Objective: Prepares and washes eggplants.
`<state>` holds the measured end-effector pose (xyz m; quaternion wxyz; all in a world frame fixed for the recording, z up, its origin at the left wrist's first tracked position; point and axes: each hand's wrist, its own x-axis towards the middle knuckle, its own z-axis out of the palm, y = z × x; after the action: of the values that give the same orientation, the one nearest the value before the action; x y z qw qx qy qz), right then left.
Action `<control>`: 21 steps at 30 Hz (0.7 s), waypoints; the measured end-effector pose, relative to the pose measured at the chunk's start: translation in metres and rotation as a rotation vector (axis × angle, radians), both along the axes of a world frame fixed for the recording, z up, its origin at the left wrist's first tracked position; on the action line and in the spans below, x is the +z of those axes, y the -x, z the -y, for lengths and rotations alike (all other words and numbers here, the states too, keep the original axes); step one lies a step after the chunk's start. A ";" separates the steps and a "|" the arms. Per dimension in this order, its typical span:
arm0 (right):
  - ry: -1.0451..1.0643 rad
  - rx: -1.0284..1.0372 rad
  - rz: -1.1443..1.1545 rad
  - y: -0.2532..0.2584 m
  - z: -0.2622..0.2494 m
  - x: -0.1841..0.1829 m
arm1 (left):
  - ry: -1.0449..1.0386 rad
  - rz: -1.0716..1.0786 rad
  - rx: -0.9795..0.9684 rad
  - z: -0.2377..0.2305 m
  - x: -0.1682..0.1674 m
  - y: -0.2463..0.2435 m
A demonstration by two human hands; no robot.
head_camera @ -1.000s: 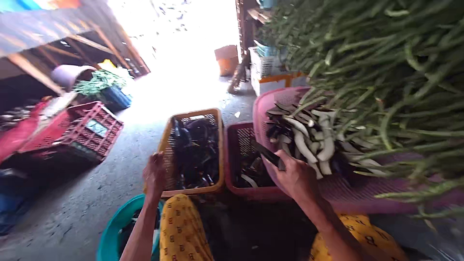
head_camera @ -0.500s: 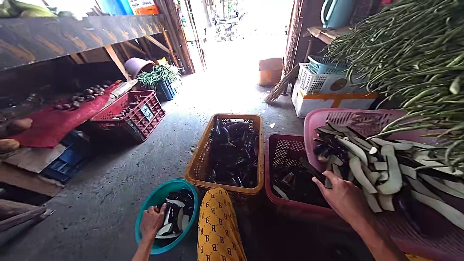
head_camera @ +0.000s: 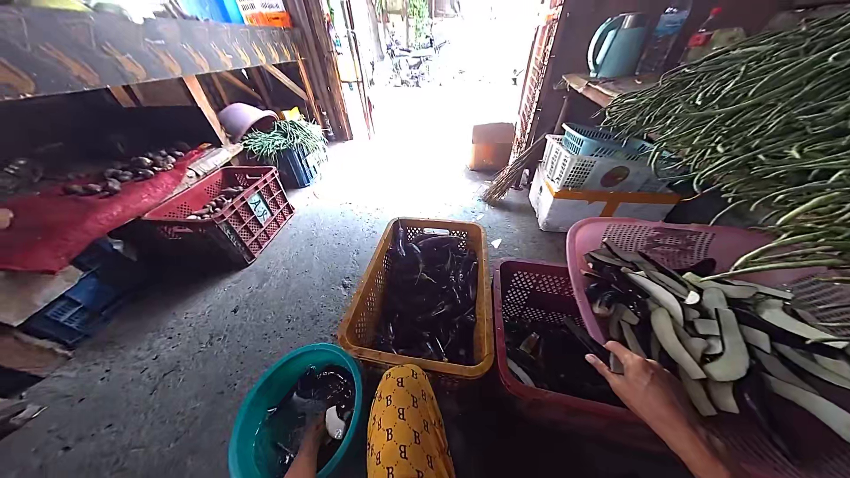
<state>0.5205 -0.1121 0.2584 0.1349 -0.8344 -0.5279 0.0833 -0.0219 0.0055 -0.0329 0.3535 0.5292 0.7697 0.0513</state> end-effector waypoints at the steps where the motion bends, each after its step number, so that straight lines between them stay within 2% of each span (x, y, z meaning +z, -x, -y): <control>1: 0.005 -0.002 -0.001 0.000 0.000 0.001 | 0.039 0.044 -0.019 0.007 0.004 -0.001; 5: 0.027 0.001 -0.012 0.000 -0.002 0.002 | 0.134 0.065 -0.046 0.020 0.033 -0.006; 8: 0.028 0.008 -0.016 -0.001 -0.003 0.004 | 0.202 0.320 0.097 0.009 0.070 -0.012; 10: 0.014 0.021 -0.029 -0.002 -0.003 0.004 | 0.189 0.432 0.156 -0.004 0.073 -0.004; 11: -0.001 0.029 -0.031 -0.002 -0.002 0.004 | 0.146 0.358 0.152 -0.010 0.075 -0.001; 13: -0.038 0.048 -0.021 -0.001 -0.001 0.004 | 0.020 0.056 0.165 -0.018 0.080 -0.003; 15: -0.047 0.052 -0.012 0.000 -0.001 0.004 | -0.175 -0.175 0.244 -0.020 0.078 -0.016; 17: -0.058 0.056 0.000 -0.001 -0.001 0.002 | -0.387 -0.289 0.265 -0.025 0.057 -0.019; 21: -0.056 0.054 0.009 -0.003 -0.001 0.000 | -0.387 -0.346 0.318 -0.038 0.010 -0.015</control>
<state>0.5238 -0.1107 0.2579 0.1536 -0.8160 -0.5530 0.0684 -0.0067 0.0438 -0.0232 0.0975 0.4605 0.8675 0.1606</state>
